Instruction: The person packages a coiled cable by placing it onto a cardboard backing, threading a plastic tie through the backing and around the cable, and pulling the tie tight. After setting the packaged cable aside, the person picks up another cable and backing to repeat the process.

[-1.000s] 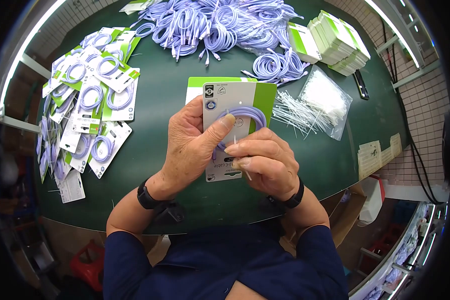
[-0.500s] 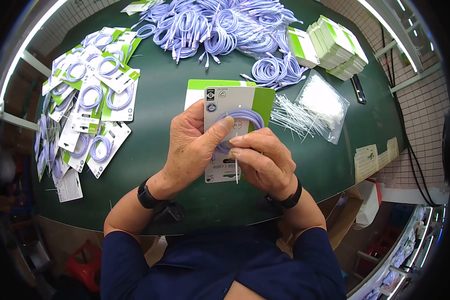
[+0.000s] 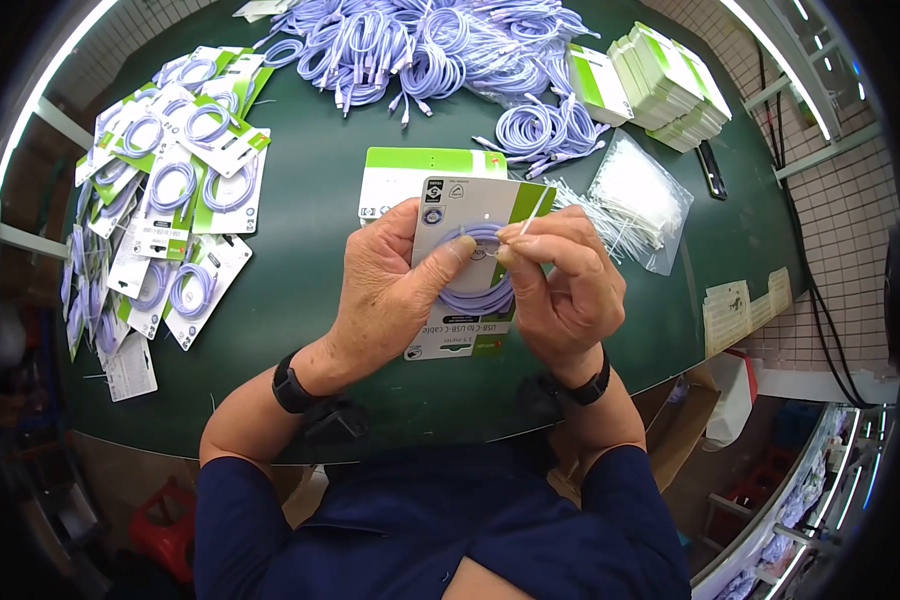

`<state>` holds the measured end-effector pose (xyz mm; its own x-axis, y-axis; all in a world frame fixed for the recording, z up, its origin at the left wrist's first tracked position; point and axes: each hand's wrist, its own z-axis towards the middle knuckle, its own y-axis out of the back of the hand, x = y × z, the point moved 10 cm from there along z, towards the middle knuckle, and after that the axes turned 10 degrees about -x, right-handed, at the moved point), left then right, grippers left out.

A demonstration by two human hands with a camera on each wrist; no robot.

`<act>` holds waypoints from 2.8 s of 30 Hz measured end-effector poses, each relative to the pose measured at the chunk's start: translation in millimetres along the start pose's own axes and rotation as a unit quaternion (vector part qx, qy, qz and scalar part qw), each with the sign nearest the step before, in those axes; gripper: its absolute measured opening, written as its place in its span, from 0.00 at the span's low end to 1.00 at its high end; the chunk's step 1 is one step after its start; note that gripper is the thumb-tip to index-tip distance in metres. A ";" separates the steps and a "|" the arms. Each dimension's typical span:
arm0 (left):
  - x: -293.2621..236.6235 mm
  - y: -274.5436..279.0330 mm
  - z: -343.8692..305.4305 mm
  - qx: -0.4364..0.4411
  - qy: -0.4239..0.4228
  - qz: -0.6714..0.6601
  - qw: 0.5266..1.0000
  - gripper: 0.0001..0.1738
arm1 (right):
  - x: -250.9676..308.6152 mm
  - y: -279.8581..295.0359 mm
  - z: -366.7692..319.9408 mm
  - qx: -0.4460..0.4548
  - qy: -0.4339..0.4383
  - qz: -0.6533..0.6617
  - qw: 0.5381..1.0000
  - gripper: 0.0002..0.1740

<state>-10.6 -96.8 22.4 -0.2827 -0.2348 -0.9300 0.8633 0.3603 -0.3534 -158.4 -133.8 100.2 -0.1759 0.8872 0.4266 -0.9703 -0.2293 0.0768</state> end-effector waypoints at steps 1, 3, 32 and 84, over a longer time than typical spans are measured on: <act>0.5 -0.8 -0.4 -0.002 -0.001 0.001 1.000 0.17 | -0.2 -2.0 1.9 0.019 0.013 -0.029 0.999 0.12; 1.2 -1.9 -1.1 -0.006 -0.003 0.004 1.000 0.16 | -3.2 -0.6 3.8 0.017 0.026 -0.049 0.998 0.12; 0.4 -2.6 -3.0 0.000 -0.012 0.024 1.000 0.17 | 15.0 3.6 -8.3 0.059 0.120 -0.105 0.985 0.13; 1.0 0.4 0.3 0.008 -0.064 0.103 0.993 0.17 | -19.0 -3.9 7.4 0.104 -0.044 -0.094 0.989 0.11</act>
<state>-10.4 -97.2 21.3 -0.0445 -0.2707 -0.9616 0.9041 0.3987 -0.1541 -150.1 -152.7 98.5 0.0281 0.8857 0.4634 -0.9277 -0.1496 0.3420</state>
